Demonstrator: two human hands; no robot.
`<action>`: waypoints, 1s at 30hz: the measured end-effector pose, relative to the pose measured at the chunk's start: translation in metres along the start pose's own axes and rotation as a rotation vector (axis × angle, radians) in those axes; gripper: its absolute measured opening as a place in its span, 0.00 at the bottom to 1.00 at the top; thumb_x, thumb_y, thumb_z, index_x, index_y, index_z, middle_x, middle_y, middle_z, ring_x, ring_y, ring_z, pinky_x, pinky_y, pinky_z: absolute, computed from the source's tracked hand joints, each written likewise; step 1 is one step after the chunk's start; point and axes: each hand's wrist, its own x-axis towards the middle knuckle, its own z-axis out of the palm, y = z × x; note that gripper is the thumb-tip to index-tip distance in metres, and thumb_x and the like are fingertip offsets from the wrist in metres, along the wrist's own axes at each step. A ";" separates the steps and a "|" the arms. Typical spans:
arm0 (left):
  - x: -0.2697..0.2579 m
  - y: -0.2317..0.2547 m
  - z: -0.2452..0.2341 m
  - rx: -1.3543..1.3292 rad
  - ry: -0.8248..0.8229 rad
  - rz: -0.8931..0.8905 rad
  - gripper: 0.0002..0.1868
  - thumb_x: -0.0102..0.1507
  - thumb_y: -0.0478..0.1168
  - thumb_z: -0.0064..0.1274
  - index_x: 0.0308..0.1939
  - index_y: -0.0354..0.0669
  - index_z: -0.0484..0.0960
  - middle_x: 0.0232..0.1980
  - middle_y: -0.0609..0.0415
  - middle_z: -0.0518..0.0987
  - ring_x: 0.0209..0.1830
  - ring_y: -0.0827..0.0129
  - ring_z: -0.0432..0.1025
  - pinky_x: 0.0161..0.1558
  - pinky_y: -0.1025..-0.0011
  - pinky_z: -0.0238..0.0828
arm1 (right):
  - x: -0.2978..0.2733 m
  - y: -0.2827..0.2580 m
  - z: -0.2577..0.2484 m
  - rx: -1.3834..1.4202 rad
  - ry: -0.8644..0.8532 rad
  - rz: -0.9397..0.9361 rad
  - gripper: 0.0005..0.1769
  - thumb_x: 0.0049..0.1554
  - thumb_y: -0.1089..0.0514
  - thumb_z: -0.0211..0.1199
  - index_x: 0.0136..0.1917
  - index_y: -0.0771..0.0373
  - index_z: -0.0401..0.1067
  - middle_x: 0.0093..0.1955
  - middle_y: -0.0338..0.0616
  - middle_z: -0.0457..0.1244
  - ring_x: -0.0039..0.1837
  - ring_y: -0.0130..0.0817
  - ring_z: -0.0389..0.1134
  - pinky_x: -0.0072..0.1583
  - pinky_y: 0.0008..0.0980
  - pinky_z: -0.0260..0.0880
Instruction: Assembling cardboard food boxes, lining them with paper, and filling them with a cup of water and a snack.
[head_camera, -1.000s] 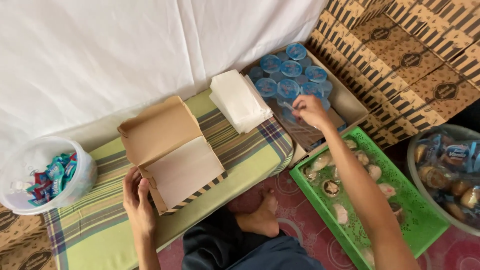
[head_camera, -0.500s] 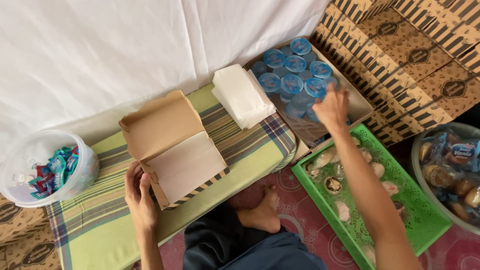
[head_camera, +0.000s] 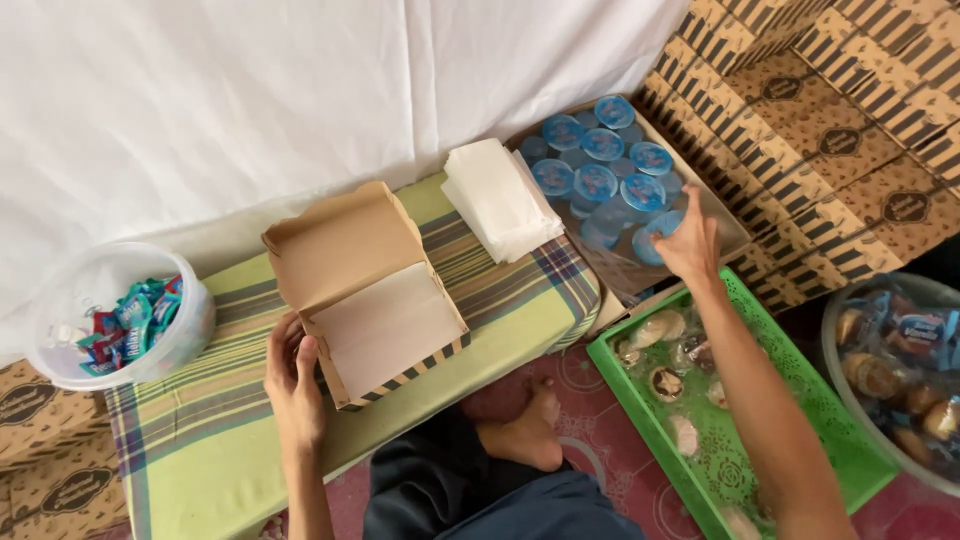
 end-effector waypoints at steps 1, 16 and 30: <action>0.001 -0.002 0.000 -0.005 -0.001 0.006 0.23 0.69 0.40 0.40 0.66 0.34 0.69 0.61 0.43 0.76 0.58 0.59 0.70 0.62 0.66 0.64 | -0.005 -0.005 -0.007 -0.055 0.028 -0.105 0.51 0.45 0.70 0.71 0.76 0.64 0.49 0.35 0.55 0.66 0.32 0.48 0.65 0.29 0.39 0.70; 0.001 -0.007 0.001 0.010 0.010 -0.008 0.23 0.69 0.43 0.41 0.67 0.36 0.69 0.61 0.44 0.76 0.58 0.59 0.70 0.60 0.65 0.65 | -0.019 -0.044 -0.013 1.993 0.059 0.024 0.24 0.50 0.73 0.63 0.58 0.57 0.65 0.64 0.55 0.62 0.64 0.60 0.68 0.66 0.59 0.76; 0.004 -0.029 0.000 0.072 0.045 0.130 0.23 0.72 0.43 0.41 0.69 0.36 0.68 0.61 0.31 0.75 0.65 0.37 0.69 0.61 0.43 0.67 | -0.100 -0.203 0.012 1.678 -0.430 -0.247 0.31 0.61 0.58 0.65 0.70 0.43 0.51 0.50 0.59 0.65 0.35 0.57 0.72 0.28 0.41 0.75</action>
